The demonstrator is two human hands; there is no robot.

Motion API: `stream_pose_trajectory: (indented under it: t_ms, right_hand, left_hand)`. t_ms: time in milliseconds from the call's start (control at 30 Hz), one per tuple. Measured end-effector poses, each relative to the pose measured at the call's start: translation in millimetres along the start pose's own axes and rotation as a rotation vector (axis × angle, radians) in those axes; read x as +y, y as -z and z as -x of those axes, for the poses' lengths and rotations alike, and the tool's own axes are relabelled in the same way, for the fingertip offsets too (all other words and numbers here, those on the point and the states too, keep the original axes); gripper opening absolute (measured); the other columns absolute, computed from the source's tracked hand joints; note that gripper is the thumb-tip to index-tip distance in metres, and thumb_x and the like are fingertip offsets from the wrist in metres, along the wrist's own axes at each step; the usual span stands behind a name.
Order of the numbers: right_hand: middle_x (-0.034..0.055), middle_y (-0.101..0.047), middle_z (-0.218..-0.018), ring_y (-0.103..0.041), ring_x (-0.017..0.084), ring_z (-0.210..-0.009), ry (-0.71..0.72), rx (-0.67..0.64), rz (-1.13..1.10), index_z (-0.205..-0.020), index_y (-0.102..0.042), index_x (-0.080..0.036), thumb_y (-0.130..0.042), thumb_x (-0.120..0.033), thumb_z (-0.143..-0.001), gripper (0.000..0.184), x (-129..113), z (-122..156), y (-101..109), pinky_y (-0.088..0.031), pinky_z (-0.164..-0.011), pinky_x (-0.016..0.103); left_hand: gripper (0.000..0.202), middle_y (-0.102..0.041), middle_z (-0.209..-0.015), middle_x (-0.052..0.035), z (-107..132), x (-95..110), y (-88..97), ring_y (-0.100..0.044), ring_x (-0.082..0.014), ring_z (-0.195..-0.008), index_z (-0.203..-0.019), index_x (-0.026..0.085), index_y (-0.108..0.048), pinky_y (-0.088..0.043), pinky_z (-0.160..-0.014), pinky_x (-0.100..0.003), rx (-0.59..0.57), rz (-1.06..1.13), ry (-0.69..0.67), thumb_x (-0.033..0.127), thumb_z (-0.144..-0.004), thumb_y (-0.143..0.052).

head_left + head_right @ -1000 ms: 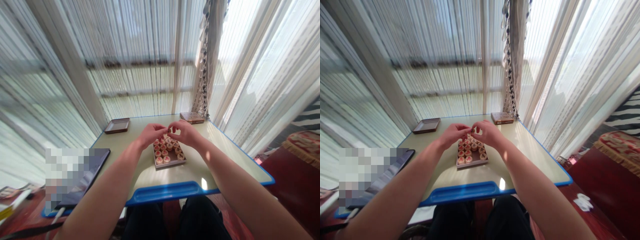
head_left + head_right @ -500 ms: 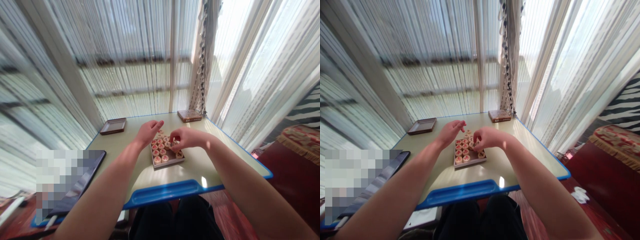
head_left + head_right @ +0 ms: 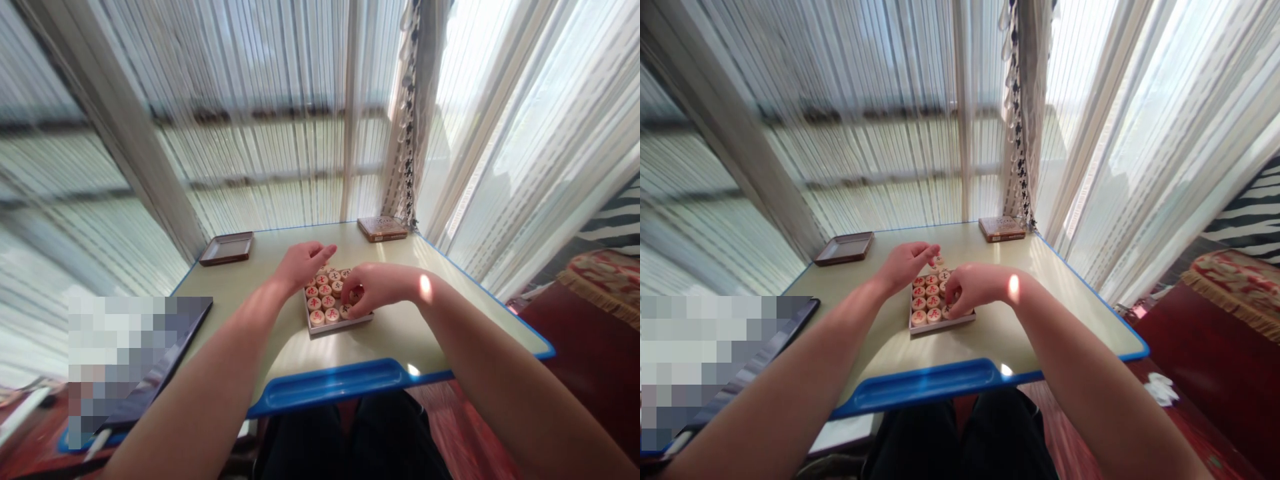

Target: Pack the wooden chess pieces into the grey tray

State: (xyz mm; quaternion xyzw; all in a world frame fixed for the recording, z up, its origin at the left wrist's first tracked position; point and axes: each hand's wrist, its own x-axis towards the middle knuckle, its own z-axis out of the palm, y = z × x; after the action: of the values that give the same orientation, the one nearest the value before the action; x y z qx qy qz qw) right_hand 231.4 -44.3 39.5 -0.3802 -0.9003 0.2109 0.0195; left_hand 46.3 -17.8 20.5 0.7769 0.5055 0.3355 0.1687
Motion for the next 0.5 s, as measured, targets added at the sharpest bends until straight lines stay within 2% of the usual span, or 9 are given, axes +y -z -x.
stream_pose_trajectory:
  t_ms: [167,333,500]
  right_hand:
    - [-0.0024,-0.063,-0.066,-0.052,0.011,-0.056,-0.013,-0.056,-0.058,-0.076,-0.070,-0.025,-0.065,-0.038,-0.059,0.022,0.2,-0.7,2.6,-0.036,-0.049,0.022]
    - [-0.0012,-0.064,-0.066,-0.053,0.012,-0.057,-0.031,-0.034,-0.080,-0.077,-0.070,-0.022,-0.064,-0.031,-0.060,0.020,0.7,-2.6,1.2,-0.037,-0.049,0.021]
    - [-0.0007,-0.066,-0.069,-0.055,0.012,-0.059,-0.025,-0.063,-0.064,-0.081,-0.070,-0.021,-0.060,-0.027,-0.062,0.022,-0.4,-6.8,-1.6,-0.038,-0.049,0.021]
  left_hand:
    - [0.061,-0.064,-0.071,-0.0039,1.4,1.8,0.2,-0.053,-0.0140,-0.062,-0.067,0.015,-0.062,-0.037,-0.061,-0.025,-0.025,0.002,-0.038,0.062,-0.080,-0.024]
    - [0.061,-0.063,-0.069,-0.0032,4.5,7.1,1.1,-0.052,-0.0137,-0.060,-0.078,0.015,-0.064,-0.036,-0.056,-0.024,-0.029,0.010,-0.066,0.061,-0.080,-0.024]
    - [0.066,-0.063,-0.068,-0.0038,5.5,7.1,1.2,-0.054,-0.0141,-0.064,-0.084,0.014,-0.065,-0.039,-0.061,-0.025,0.022,0.087,-0.108,0.057,-0.084,-0.015]
